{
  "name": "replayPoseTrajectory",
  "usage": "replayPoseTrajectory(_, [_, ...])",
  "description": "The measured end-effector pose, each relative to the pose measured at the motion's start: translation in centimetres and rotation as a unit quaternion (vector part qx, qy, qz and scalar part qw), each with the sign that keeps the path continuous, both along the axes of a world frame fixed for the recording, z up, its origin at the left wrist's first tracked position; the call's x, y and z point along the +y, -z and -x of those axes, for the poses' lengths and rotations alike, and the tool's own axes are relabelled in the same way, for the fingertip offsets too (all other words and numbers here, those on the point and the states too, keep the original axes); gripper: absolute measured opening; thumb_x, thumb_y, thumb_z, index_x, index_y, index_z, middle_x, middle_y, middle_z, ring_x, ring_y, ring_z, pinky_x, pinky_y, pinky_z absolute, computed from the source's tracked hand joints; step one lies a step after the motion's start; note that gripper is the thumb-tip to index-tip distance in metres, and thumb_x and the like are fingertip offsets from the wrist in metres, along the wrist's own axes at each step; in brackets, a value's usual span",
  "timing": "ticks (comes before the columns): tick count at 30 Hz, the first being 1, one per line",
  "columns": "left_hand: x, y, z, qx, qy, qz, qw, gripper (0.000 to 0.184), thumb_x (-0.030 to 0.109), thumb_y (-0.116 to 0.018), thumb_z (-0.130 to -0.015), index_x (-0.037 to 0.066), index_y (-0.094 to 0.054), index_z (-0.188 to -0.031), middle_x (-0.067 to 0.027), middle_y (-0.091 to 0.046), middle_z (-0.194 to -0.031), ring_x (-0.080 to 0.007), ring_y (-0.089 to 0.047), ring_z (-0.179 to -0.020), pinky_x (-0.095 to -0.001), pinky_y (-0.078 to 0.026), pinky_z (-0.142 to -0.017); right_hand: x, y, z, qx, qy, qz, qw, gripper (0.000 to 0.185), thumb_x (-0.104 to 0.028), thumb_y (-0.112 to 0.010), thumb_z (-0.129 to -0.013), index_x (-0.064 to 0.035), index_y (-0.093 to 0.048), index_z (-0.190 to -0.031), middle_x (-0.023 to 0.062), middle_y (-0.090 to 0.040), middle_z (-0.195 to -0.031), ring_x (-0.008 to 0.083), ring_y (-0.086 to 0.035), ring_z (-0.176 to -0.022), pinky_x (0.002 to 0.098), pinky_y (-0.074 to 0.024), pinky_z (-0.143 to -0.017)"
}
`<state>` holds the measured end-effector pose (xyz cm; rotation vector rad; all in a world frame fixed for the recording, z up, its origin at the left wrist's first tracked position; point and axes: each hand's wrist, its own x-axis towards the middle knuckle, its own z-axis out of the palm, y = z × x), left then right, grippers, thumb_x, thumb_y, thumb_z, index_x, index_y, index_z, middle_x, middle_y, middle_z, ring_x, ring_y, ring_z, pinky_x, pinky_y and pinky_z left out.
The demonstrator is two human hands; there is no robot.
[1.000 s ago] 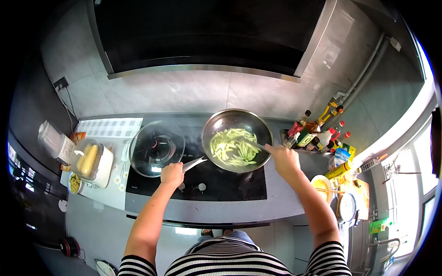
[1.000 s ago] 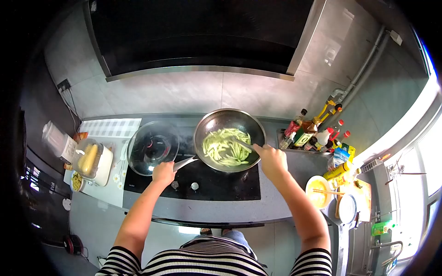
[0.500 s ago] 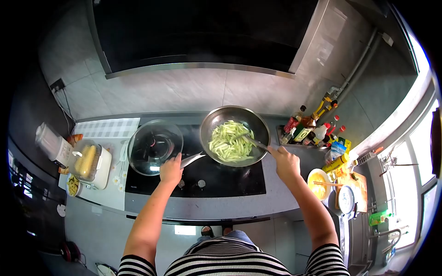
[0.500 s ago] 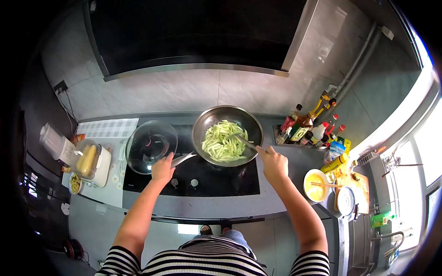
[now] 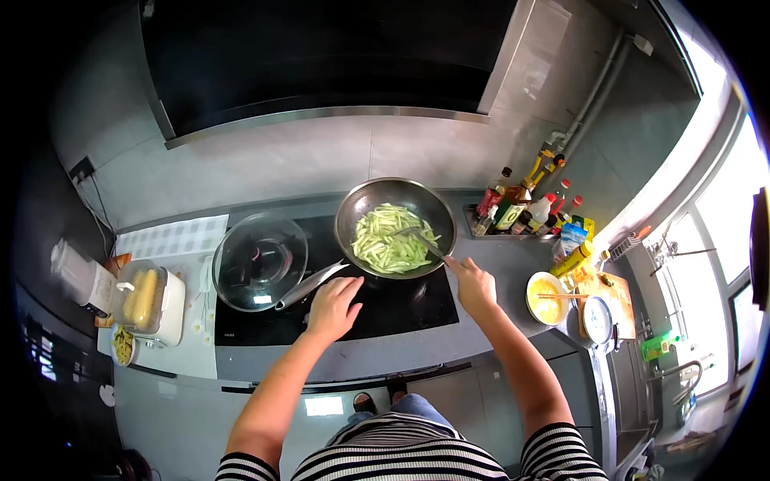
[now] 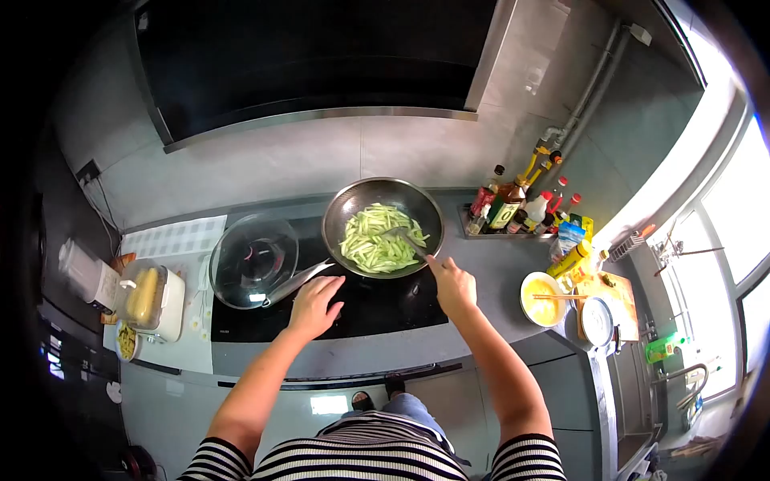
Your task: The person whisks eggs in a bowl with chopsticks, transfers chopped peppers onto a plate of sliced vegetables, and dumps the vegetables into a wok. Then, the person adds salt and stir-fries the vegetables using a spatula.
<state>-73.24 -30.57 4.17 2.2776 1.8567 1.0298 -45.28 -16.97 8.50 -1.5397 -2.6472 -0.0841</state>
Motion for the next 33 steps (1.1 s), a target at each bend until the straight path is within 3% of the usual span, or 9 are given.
replayPoseTrajectory(10, [1.4,0.1,-5.2,-0.064,0.075,0.02,0.995,0.051,0.012,-0.07,-0.079,0.004,-0.055,-0.128,-0.0148,-0.059,-0.12,-0.0326,-0.055,-0.112,-0.0404,-0.044,-0.097,-1.1,2.4,-3.5,0.21,0.007,0.095,0.973,0.056,-0.007,-0.063,-0.08,-0.0164,-0.05,-0.134,0.0149,-0.058,-0.108,0.037,-0.059,-0.097,0.0446,-0.0495,-0.082])
replayPoseTrajectory(14, [2.5,-0.9,-7.8,-0.065,0.089,0.017,0.994,0.051,0.014,-0.069,-0.081,0.002,-0.054,-0.128,-0.0147,-0.059,-0.122,-0.0318,-0.055,-0.113,-0.0392,-0.043,-0.099,-1.2,2.7,-5.4,0.234,0.01,0.086,0.968,0.057,-0.013,-0.065,-0.082,-0.0162,-0.048,-0.136,0.0122,-0.056,-0.117,0.034,-0.058,-0.105,0.0415,-0.0501,-0.086])
replayPoseTrajectory(19, [5.9,-1.7,-13.8,-0.094,0.128,0.007,0.987,0.033,0.016,-0.059,-0.09,0.003,-0.062,-0.12,-0.0164,-0.061,-0.121,-0.0336,-0.055,-0.113,-0.0405,-0.045,-0.098,-1.2,1.7,-9.4,0.308,0.0,0.103,0.946,0.056,-0.02,-0.066,-0.083,-0.0127,-0.048,-0.136,0.0174,-0.057,-0.12,0.0378,-0.057,-0.107,0.0432,-0.049,-0.089])
replayPoseTrajectory(23, [9.1,-2.5,-21.2,-0.075,0.148,-0.012,0.986,0.029,0.016,-0.054,-0.093,0.006,-0.064,-0.119,-0.0176,-0.059,-0.125,-0.0351,-0.054,-0.117,-0.0416,-0.043,-0.099,0.5,2.1,-15.3,0.366,-0.019,0.103,0.925,0.056,-0.02,-0.066,-0.083,-0.0116,-0.049,-0.136,0.0156,-0.058,-0.119,0.0368,-0.059,-0.104,0.0422,-0.0501,-0.085])
replayPoseTrajectory(25, [10.9,-3.1,-25.4,-0.084,0.165,0.009,0.983,0.033,0.017,-0.055,-0.093,0.006,-0.061,-0.123,-0.0182,-0.058,-0.128,-0.0362,-0.052,-0.121,-0.0424,-0.041,-0.103,1.5,2.4,-19.2,0.38,-0.025,0.059,0.923,0.056,-0.017,-0.069,-0.083,-0.0103,-0.051,-0.135,0.0142,-0.06,-0.115,0.0278,-0.063,-0.088,0.0328,-0.0515,-0.066])
replayPoseTrajectory(26, [11.9,-3.1,-27.4,-0.084,0.174,0.015,0.981,0.034,0.017,-0.056,-0.092,0.006,-0.061,-0.124,-0.0182,-0.058,-0.128,-0.0361,-0.052,-0.121,-0.0423,-0.041,-0.103,2.0,2.4,-21.2,0.393,-0.02,0.074,0.916,0.057,-0.017,-0.069,-0.082,-0.0102,-0.05,-0.136,0.0136,-0.06,-0.115,0.0257,-0.063,-0.089,0.0321,-0.0512,-0.064])
replayPoseTrajectory(27, [12.8,-3.1,-29.5,-0.083,0.183,0.022,0.979,0.036,0.017,-0.058,-0.091,0.006,-0.06,-0.125,-0.0181,-0.058,-0.128,-0.0361,-0.052,-0.121,-0.0422,-0.041,-0.103,2.6,2.9,-23.3,0.418,-0.016,0.082,0.905,0.054,-0.02,-0.068,-0.083,-0.0113,-0.051,-0.134,0.0155,-0.06,-0.116,0.0307,-0.064,-0.084,0.0377,-0.0513,-0.076])
replayPoseTrajectory(29, [14.9,-2.3,-33.8,-0.086,0.198,0.031,0.976,0.038,0.017,-0.06,-0.09,0.006,-0.059,-0.126,-0.018,-0.058,-0.128,-0.0358,-0.052,-0.121,-0.0421,-0.041,-0.103,3.5,3.6,-27.9,0.414,0.038,0.124,0.901,0.053,-0.018,-0.069,-0.083,-0.0098,-0.052,-0.133,0.0154,-0.062,-0.113,0.031,-0.064,-0.089,0.0376,-0.0513,-0.078])
replayPoseTrajectory(33, [18.4,-0.7,-41.3,-0.103,0.22,0.053,0.968,0.042,0.015,-0.064,-0.086,0.006,-0.058,-0.127,-0.0179,-0.058,-0.128,-0.0344,-0.052,-0.121,-0.0406,-0.041,-0.103,5.5,5.5,-36.7,0.414,0.052,0.058,0.907,0.048,-0.017,-0.068,-0.084,-0.008,-0.054,-0.13,0.016,-0.065,-0.106,0.0337,-0.064,-0.099,0.0396,-0.0507,-0.083])
